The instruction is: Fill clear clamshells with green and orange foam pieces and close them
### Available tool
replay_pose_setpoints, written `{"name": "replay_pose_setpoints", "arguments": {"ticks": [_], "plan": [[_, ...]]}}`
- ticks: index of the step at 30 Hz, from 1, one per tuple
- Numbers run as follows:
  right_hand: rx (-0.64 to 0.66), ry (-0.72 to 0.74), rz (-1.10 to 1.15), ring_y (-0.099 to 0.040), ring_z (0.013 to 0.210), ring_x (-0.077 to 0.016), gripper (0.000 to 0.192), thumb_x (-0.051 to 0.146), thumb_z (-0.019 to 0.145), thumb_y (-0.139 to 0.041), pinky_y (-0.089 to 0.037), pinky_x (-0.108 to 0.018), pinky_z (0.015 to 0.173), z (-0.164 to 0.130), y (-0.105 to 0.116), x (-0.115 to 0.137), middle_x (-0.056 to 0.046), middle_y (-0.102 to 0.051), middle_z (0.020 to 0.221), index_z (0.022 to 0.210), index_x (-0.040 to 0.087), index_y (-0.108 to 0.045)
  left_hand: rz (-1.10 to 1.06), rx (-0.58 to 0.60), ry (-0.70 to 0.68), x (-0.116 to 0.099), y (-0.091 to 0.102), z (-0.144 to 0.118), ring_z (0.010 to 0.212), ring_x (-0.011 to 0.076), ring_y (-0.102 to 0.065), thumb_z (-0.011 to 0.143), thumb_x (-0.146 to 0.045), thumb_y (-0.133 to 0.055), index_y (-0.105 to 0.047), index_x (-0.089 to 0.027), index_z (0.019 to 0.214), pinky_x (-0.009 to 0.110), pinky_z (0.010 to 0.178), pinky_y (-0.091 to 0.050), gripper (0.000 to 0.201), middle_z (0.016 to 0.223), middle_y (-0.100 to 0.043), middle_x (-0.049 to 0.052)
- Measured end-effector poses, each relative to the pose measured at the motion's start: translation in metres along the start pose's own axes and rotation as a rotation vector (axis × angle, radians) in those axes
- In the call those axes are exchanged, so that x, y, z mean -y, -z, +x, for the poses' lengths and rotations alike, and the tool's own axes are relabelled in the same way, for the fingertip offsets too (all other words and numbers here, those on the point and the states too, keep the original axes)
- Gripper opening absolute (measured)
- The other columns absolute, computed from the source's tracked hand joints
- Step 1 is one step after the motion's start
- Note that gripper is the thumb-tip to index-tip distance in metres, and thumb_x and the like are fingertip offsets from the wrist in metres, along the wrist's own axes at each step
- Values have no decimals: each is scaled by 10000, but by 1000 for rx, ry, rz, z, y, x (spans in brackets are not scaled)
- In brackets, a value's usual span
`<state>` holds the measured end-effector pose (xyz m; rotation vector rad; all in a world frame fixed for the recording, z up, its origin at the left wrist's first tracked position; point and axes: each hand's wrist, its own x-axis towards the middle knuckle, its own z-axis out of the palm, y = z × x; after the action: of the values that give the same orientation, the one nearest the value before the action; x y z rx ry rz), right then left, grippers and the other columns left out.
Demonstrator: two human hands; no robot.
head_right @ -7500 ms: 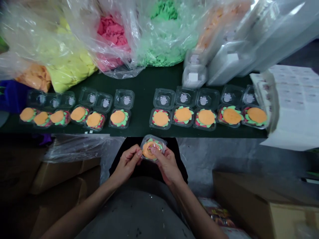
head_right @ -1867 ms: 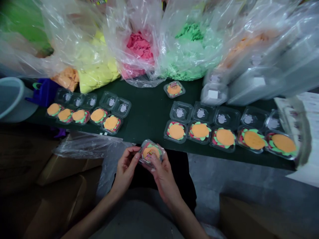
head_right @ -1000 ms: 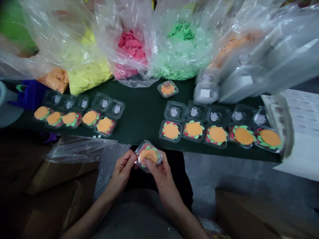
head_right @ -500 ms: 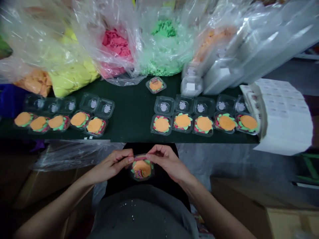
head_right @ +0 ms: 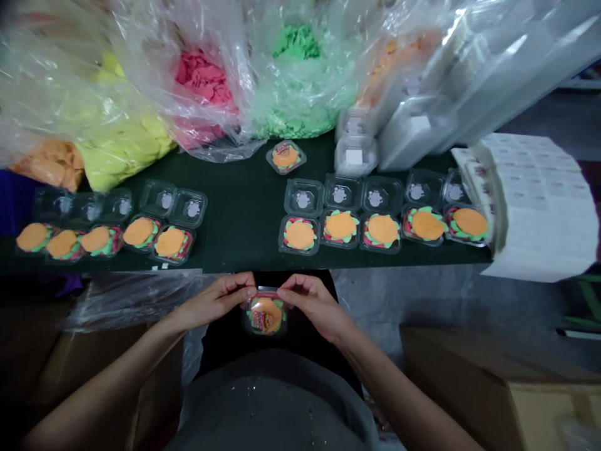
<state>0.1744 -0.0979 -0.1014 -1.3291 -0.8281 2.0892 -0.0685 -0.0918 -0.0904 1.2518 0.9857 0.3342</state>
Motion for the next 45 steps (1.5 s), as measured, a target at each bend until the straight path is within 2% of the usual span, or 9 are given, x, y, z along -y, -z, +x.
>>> {"name": "replay_pose_setpoints", "arguments": {"ticks": [5,11,14,17,21,26,31,39,45], "plan": [[-44,50,-18,-503,630,-113,313,437,737,-855,-378,-279,649,-3,-3,-10,34,-631,662,717,191,-662,-4,-97,-26,3,-11,0,738,133,-406,1007,-450,-504,-505,-189,827,253,689,-344,316,774,-459,-27],[-27,21,2,-531,650,-117,298,438,730,-859,-422,-281,658,0,1,-21,23,-657,698,738,191,-692,-34,-65,-11,13,-8,3,679,118,-371,982,-411,-538,-498,-185,807,237,632,-318,288,727,-438,-40],[28,3,-30,-589,751,-129,288,422,753,-853,-463,-276,699,-1,4,-16,1,-707,876,902,207,-733,55,-56,-35,9,-3,5,684,118,-385,986,-384,-528,-507,-184,810,233,626,-313,267,724,-443,-41],[157,-48,-46,-634,901,-158,450,415,733,-873,-498,-287,768,-3,-1,-9,-24,-718,1075,1112,228,-719,164,-23,-64,-2,-1,7,693,119,-411,995,-357,-511,-516,-183,813,234,636,-322,251,727,-461,-40],[315,-35,-118,-631,853,-160,471,368,694,-905,-490,-292,792,-1,-15,-11,-4,-722,960,1092,184,-731,282,27,-113,-14,-4,16,689,118,-437,1004,-323,-501,-529,-180,797,245,651,-333,253,717,-487,-39],[187,-62,-89,-603,731,-138,381,421,721,-881,-464,-276,711,-1,-22,-23,6,-703,829,964,161,-744,188,-30,-98,-1,-11,19,686,118,-441,1009,-407,-510,-535,-183,841,242,634,-341,281,733,-497,-38],[-14,-44,54,-622,723,-144,375,467,720,-875,-484,-294,733,-6,-21,-22,-4,-723,835,926,186,-736,145,-187,-6,12,-28,-6,670,121,-422,1039,-486,-433,-500,-185,798,247,620,-327,391,706,-453,-36],[29,-24,60,-614,732,-142,371,480,735,-865,-481,-287,714,-15,-27,-15,-4,-710,831,924,188,-737,-32,-399,-44,7,-41,-28,745,133,-451,991,-450,-578,-545,-180,893,253,675,-368,289,803,-508,-11],[3,-24,80,-626,768,-151,388,490,740,-860,-479,-285,722,-16,-30,-20,-12,-723,880,960,195,-736,-139,-446,-104,9,-44,-27,871,164,-549,958,-383,-652,-646,-179,1030,286,803,-449,216,938,-596,36]]}}
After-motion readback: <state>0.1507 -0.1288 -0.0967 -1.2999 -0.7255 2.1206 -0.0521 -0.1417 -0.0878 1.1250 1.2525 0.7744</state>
